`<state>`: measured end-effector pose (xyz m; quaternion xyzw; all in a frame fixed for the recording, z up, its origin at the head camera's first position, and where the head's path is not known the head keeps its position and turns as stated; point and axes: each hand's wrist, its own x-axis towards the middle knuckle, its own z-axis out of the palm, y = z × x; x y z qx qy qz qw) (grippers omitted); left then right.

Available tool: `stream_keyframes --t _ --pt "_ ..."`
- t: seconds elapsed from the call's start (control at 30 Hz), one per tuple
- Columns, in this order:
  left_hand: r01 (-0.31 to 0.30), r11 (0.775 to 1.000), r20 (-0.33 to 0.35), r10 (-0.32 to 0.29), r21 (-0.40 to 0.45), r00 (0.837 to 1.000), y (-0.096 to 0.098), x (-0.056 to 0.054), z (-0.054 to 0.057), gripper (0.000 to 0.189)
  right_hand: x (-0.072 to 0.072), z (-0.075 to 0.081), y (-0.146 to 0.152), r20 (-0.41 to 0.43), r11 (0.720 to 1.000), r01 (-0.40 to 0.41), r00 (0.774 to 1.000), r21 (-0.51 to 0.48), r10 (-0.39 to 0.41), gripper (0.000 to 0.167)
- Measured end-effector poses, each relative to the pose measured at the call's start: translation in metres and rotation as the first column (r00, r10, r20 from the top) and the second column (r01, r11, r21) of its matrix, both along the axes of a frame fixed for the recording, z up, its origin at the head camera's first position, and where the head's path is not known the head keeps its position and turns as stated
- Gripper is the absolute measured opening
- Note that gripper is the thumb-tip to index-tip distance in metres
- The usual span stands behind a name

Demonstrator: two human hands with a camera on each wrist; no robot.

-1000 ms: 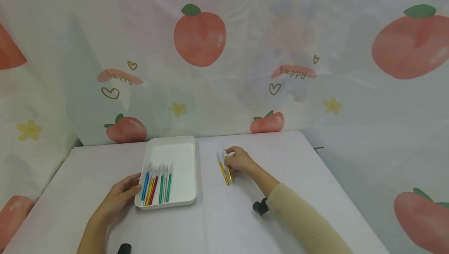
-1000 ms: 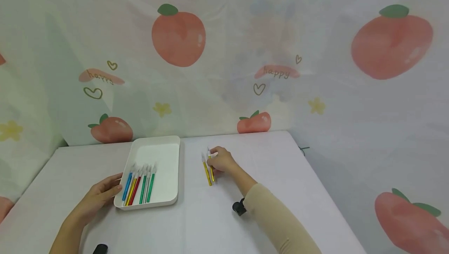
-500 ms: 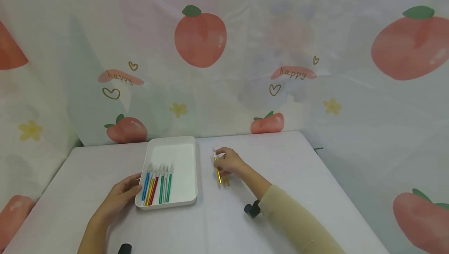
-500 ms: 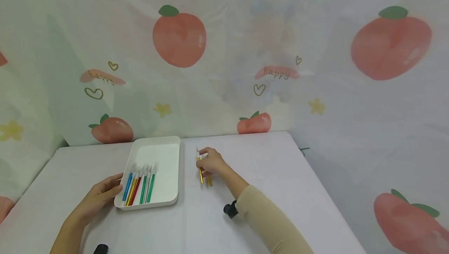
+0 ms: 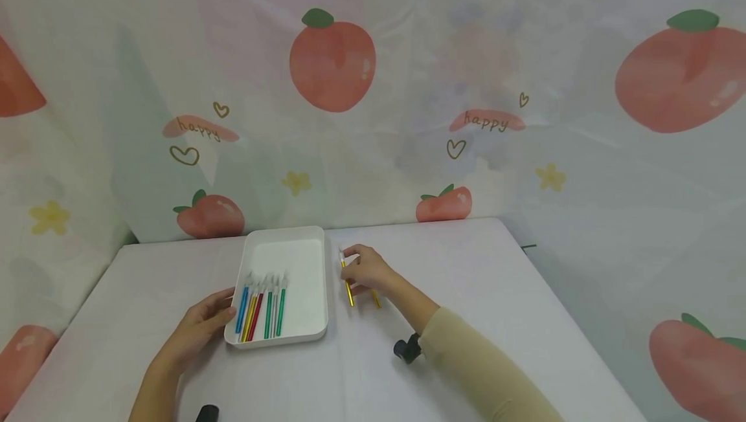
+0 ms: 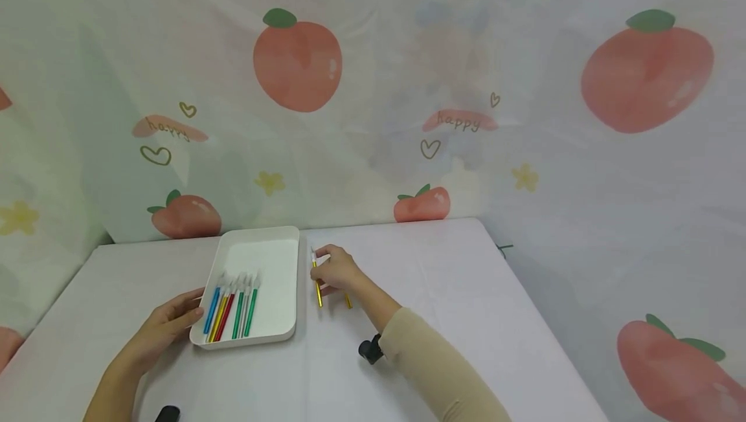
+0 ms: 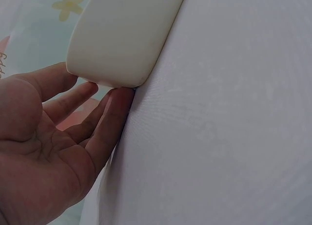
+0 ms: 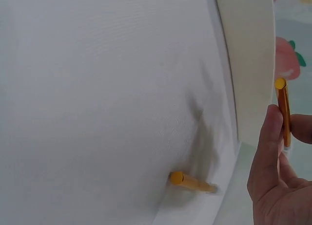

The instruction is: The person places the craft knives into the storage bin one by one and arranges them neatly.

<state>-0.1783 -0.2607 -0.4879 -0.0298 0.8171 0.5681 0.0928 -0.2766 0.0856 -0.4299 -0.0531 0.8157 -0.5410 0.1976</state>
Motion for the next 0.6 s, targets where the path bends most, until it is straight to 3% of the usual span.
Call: stream_keyframes --t 0.6 --pt "-0.001 1.0 -0.006 0.001 -0.003 1.0 0.0 0.0 0.001 0.065 0.003 0.0 -0.03 0.012 0.998 -0.032 0.999 -0.047 0.032 0.055"
